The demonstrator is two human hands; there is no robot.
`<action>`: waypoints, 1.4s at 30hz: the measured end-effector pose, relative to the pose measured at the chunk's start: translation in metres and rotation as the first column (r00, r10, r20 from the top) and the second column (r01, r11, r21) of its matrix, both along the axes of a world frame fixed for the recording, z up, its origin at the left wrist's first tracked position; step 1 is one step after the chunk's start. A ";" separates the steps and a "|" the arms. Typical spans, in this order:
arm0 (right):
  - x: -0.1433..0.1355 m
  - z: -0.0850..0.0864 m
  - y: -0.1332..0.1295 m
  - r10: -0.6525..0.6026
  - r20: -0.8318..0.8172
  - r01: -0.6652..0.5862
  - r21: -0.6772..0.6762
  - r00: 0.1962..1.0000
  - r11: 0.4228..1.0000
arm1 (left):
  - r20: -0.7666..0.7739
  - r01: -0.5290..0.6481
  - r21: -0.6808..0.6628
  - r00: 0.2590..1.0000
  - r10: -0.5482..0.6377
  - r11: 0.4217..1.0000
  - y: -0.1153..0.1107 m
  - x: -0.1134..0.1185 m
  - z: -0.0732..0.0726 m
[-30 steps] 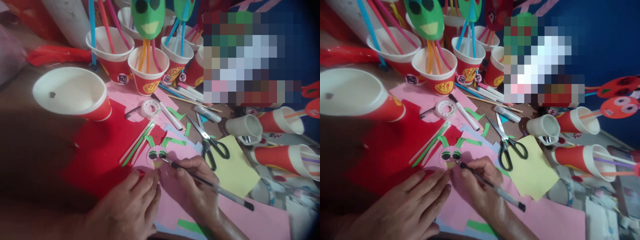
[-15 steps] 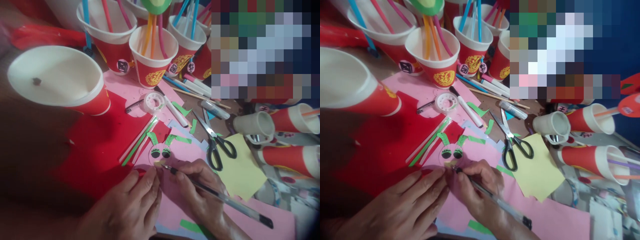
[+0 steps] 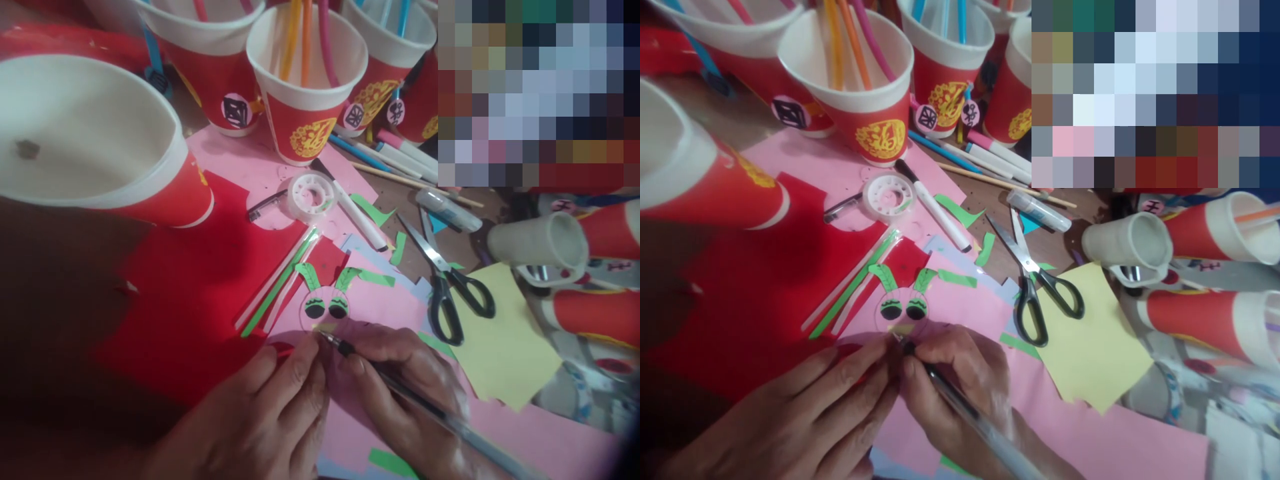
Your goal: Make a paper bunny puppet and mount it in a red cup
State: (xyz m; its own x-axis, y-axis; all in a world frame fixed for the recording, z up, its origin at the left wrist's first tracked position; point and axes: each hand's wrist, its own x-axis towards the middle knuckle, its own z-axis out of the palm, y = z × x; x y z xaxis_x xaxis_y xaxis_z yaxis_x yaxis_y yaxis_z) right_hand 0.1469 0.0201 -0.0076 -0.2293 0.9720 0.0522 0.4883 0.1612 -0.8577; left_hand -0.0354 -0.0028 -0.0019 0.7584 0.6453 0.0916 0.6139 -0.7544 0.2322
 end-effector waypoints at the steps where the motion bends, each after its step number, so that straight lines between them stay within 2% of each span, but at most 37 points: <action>1: 0.000 0.000 0.000 -0.006 -0.002 0.006 -0.006 1.000 1.000 | -0.006 0.002 -0.005 1.000 -0.002 1.000 0.000 0.000 0.000; 7: -0.001 -0.001 0.001 0.003 0.017 -0.003 0.011 1.000 1.000 | -0.018 0.016 -0.031 1.000 -0.017 0.999 0.001 -0.001 0.000; 14: -0.005 0.004 -0.002 -0.089 0.017 0.090 -0.055 0.996 0.994 | -0.025 0.039 -0.004 0.999 -0.039 0.999 0.002 -0.002 -0.003; 22: 0.000 -0.001 0.002 0.020 0.051 -0.021 0.020 0.998 1.000 | -0.031 0.008 -0.005 0.999 -0.008 1.000 -0.001 -0.001 -0.002; 33: -0.002 -0.001 0.002 -0.022 0.069 0.016 0.080 0.997 0.997 | -0.004 -0.011 0.003 1.000 0.011 1.000 -0.004 0.000 -0.002; 42: 0.000 0.001 0.003 -0.025 0.084 0.018 0.080 0.996 0.997 | 0.003 0.041 0.014 0.999 -0.041 0.999 -0.002 -0.001 -0.004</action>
